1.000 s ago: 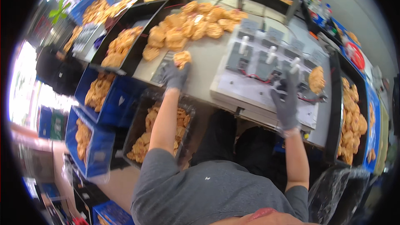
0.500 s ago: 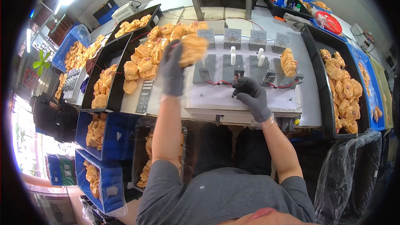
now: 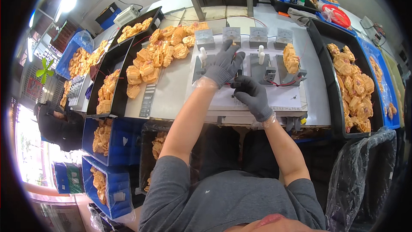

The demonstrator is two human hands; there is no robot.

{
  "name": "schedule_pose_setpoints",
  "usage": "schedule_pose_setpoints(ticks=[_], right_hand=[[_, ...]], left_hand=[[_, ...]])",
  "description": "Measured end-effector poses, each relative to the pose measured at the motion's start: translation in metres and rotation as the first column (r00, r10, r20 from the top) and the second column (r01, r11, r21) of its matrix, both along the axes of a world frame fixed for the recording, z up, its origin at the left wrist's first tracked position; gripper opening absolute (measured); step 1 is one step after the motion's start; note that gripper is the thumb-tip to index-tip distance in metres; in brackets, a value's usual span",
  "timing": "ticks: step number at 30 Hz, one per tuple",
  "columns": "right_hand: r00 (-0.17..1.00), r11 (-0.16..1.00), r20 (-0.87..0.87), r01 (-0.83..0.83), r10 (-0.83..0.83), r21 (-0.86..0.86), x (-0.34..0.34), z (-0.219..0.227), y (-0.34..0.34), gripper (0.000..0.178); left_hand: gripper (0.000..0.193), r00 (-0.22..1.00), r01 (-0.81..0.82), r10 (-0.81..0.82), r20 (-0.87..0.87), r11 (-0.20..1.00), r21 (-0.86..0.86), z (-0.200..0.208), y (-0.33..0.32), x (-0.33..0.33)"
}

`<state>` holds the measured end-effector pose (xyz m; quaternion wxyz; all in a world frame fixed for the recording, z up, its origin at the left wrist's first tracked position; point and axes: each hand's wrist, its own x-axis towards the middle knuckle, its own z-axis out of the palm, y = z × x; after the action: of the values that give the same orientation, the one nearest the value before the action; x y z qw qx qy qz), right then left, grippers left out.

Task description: Assemble toy tank parts by placing them into an assembly jig.

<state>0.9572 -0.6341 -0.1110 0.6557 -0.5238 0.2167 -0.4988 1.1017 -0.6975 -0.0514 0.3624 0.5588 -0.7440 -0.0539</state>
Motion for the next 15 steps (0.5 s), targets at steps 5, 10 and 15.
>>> schedule_pose_setpoints(ticks=[5, 10, 15], right_hand=[[0.929, 0.963, -0.268, 0.216, -0.254, -0.162, 0.006, 0.007, 0.005, 0.042], [0.464, 0.856, -0.731, 0.136, -0.5, -0.499, 0.011, 0.006, 0.012, 0.036], [0.432, 0.823, -0.717, 0.123, -0.548, -0.554, 0.007, 0.011, 0.008, 0.027]], left_hand=[[0.039, 0.979, -0.172, 0.173, 0.111, 0.985, -0.018, -0.001, 0.027, -0.007], [0.031, 0.831, -0.112, -0.109, -0.545, 0.927, -0.358, -0.032, 0.091, -0.009], [0.025, 0.625, -0.136, 0.015, -0.781, 0.986, -0.091, -0.057, 0.087, -0.013]])
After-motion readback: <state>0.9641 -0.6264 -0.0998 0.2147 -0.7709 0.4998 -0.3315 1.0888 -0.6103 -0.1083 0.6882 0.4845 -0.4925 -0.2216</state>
